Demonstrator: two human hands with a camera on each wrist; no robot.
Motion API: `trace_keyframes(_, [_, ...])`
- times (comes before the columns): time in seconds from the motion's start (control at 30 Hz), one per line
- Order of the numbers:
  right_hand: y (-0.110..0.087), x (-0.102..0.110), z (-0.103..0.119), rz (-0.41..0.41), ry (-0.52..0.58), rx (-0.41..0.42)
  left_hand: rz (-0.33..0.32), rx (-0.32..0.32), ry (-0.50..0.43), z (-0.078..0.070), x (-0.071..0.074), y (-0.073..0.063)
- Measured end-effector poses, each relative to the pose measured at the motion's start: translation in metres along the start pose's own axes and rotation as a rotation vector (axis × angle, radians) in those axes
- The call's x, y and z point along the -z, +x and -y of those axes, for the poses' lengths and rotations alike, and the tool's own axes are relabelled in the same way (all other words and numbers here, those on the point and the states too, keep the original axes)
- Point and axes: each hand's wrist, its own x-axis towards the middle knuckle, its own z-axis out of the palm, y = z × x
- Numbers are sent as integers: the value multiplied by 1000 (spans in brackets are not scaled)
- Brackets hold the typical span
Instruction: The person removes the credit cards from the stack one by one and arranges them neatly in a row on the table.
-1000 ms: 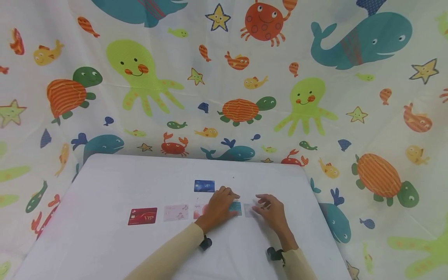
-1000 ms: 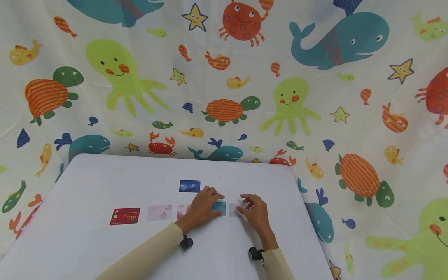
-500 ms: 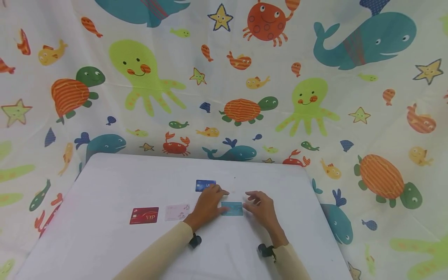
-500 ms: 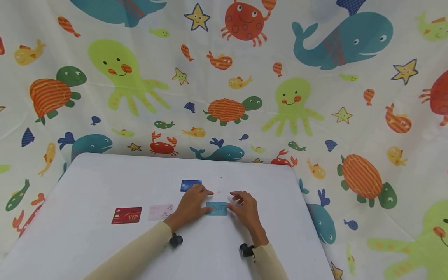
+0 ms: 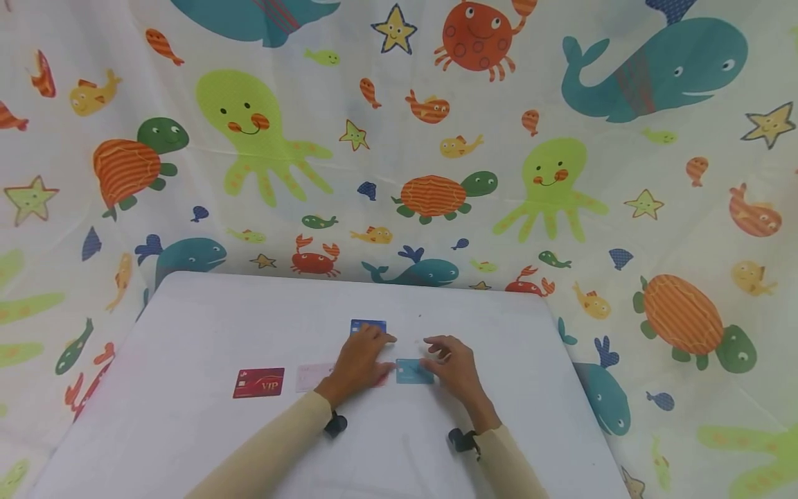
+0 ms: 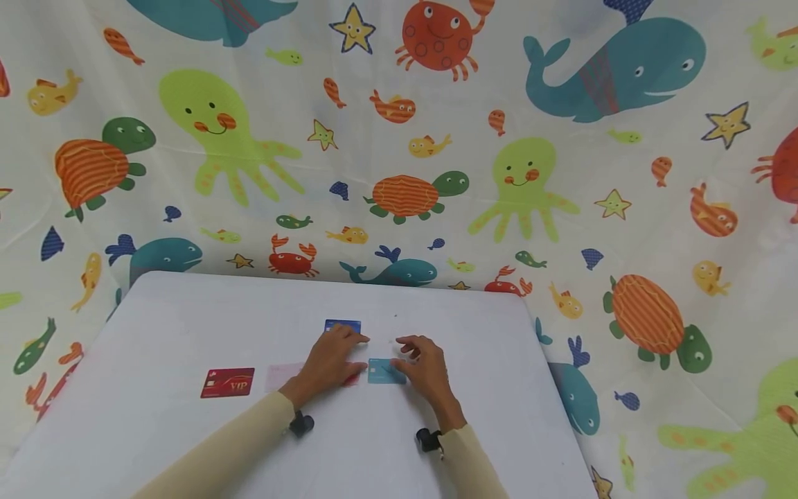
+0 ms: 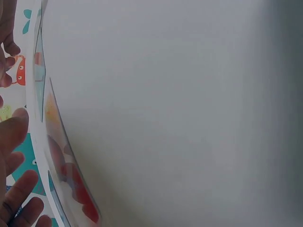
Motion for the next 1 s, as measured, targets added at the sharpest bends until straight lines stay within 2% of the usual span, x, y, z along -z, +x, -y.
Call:
trace_keyframes(0.27, [6,-9,5,4,-6,11,-4,18,-23,11,10,-4])
trace_keyframes(0.6, [13,-20,11,18,16,18,14,63,-8,24,16,-7])
trace_keyframes(1.0, [18,-31,23,38,-10,33,-13,65,10,39,21,-8])
